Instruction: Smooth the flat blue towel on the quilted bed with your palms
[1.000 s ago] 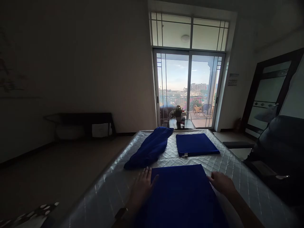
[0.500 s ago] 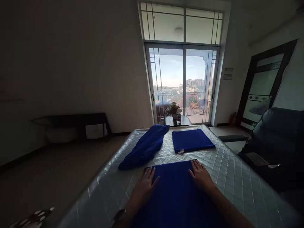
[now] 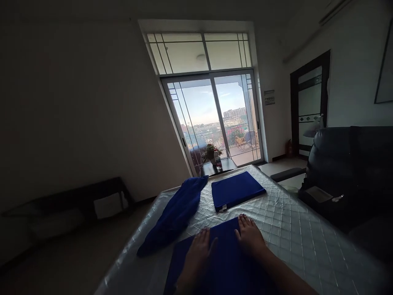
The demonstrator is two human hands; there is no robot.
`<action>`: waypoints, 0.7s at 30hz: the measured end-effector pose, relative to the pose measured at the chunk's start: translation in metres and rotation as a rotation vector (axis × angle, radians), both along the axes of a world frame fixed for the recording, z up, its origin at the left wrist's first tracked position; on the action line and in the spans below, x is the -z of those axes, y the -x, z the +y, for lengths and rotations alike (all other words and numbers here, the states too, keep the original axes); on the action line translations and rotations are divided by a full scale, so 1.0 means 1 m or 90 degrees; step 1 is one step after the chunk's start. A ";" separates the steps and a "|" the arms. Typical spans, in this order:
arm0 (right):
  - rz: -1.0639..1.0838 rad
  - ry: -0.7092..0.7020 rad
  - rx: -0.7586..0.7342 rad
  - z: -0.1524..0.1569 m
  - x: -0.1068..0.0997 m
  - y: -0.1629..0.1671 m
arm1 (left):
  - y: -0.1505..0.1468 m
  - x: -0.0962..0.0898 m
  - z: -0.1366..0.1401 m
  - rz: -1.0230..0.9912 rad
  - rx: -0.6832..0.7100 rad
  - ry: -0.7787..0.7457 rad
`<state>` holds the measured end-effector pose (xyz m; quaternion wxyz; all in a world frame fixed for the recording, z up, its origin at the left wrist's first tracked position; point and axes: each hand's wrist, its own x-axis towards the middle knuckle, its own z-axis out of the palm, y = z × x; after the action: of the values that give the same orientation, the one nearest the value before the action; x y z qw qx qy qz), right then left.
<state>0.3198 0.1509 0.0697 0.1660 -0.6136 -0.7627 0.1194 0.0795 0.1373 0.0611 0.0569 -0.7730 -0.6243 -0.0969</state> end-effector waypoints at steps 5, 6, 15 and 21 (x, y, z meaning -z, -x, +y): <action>-0.012 -0.043 -0.037 0.003 0.009 -0.002 | -0.103 -0.013 0.018 -0.108 0.166 0.085; -0.013 -0.050 -0.046 0.003 0.010 -0.003 | -0.115 -0.011 0.021 -0.108 0.188 0.083; 0.014 -0.027 -0.021 -0.004 0.000 -0.004 | -0.081 -0.002 0.018 -0.070 0.089 0.122; 0.025 -0.006 -0.008 -0.003 -0.003 -0.003 | 0.006 -0.009 -0.003 -0.018 -0.053 0.099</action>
<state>0.3227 0.1474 0.0728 0.1832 -0.6052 -0.7639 0.1291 0.0739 0.1346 0.0699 -0.0082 -0.7470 -0.6624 -0.0569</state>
